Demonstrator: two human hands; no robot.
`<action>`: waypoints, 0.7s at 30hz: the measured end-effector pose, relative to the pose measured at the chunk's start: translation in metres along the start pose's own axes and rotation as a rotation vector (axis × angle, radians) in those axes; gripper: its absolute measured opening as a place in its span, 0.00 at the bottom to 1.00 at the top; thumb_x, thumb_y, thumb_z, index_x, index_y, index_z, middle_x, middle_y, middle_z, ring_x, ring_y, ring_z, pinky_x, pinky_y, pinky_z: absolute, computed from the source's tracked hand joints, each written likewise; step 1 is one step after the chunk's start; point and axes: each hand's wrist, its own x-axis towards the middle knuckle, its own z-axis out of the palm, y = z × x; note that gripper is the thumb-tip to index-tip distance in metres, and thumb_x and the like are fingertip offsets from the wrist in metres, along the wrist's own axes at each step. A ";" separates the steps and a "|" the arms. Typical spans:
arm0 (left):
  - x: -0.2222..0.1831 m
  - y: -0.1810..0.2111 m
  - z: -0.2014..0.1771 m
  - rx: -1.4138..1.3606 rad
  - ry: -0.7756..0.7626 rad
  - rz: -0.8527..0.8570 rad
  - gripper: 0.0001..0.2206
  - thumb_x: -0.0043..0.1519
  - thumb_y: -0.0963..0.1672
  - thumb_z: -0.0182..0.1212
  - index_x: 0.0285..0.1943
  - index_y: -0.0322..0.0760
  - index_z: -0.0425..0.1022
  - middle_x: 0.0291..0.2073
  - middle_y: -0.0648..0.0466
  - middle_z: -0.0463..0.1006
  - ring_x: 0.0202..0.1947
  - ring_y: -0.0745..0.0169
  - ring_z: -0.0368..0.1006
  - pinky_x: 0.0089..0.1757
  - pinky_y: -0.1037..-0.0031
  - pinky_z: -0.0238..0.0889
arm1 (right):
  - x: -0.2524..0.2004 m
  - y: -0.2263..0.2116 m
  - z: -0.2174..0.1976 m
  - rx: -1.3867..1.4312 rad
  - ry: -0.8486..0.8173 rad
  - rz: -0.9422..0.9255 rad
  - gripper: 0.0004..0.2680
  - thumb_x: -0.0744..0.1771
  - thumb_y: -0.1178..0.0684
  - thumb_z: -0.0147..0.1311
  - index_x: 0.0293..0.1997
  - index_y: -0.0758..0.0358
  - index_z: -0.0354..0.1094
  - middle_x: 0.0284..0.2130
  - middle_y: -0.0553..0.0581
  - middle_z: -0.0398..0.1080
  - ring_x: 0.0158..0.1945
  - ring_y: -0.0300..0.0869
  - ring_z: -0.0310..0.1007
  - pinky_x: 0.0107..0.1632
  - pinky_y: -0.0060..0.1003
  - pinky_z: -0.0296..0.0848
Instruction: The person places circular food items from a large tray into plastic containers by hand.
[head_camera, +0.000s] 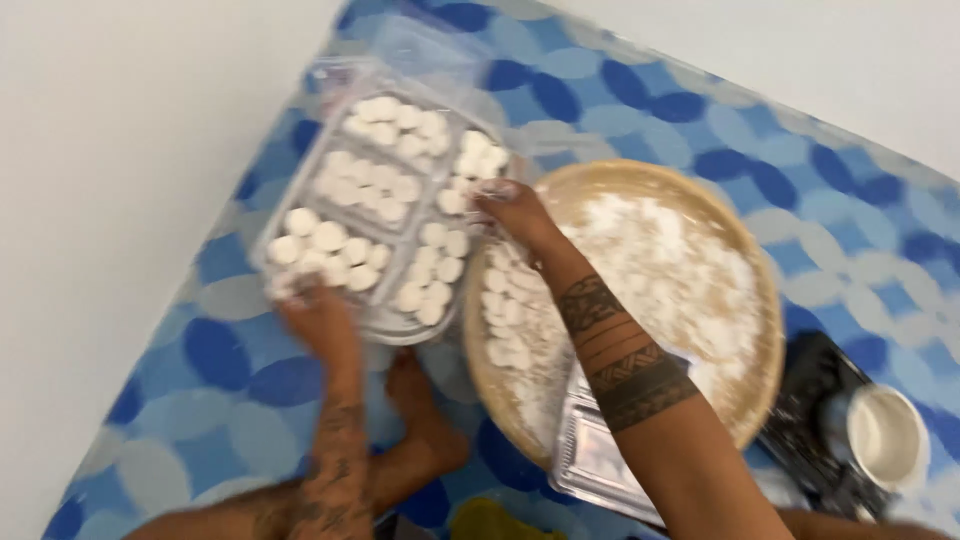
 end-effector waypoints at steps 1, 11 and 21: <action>-0.003 0.028 0.000 -0.008 -0.041 -0.001 0.22 0.71 0.44 0.52 0.65 0.14 0.57 0.58 0.20 0.61 0.64 0.14 0.55 0.62 0.37 0.47 | -0.025 -0.023 -0.020 0.000 0.040 0.012 0.24 0.63 0.46 0.66 0.62 0.69 0.67 0.46 0.72 0.76 0.46 0.53 0.80 0.49 0.50 0.78; -0.083 0.139 0.029 0.007 -0.542 0.084 0.17 0.66 0.46 0.62 0.57 0.27 0.72 0.50 0.34 0.75 0.57 0.40 0.71 0.56 0.50 0.59 | -0.077 0.050 -0.160 0.519 0.267 -0.019 0.12 0.67 0.52 0.54 0.53 0.67 0.69 0.38 0.57 0.72 0.35 0.41 0.74 0.39 0.32 0.77; -0.137 0.148 0.058 -0.007 -0.738 0.092 0.14 0.61 0.41 0.58 0.55 0.32 0.75 0.48 0.42 0.79 0.57 0.50 0.73 0.57 0.52 0.61 | -0.071 0.103 -0.050 -0.762 0.032 -0.032 0.17 0.66 0.50 0.52 0.64 0.42 0.67 0.53 0.53 0.69 0.58 0.50 0.73 0.58 0.53 0.74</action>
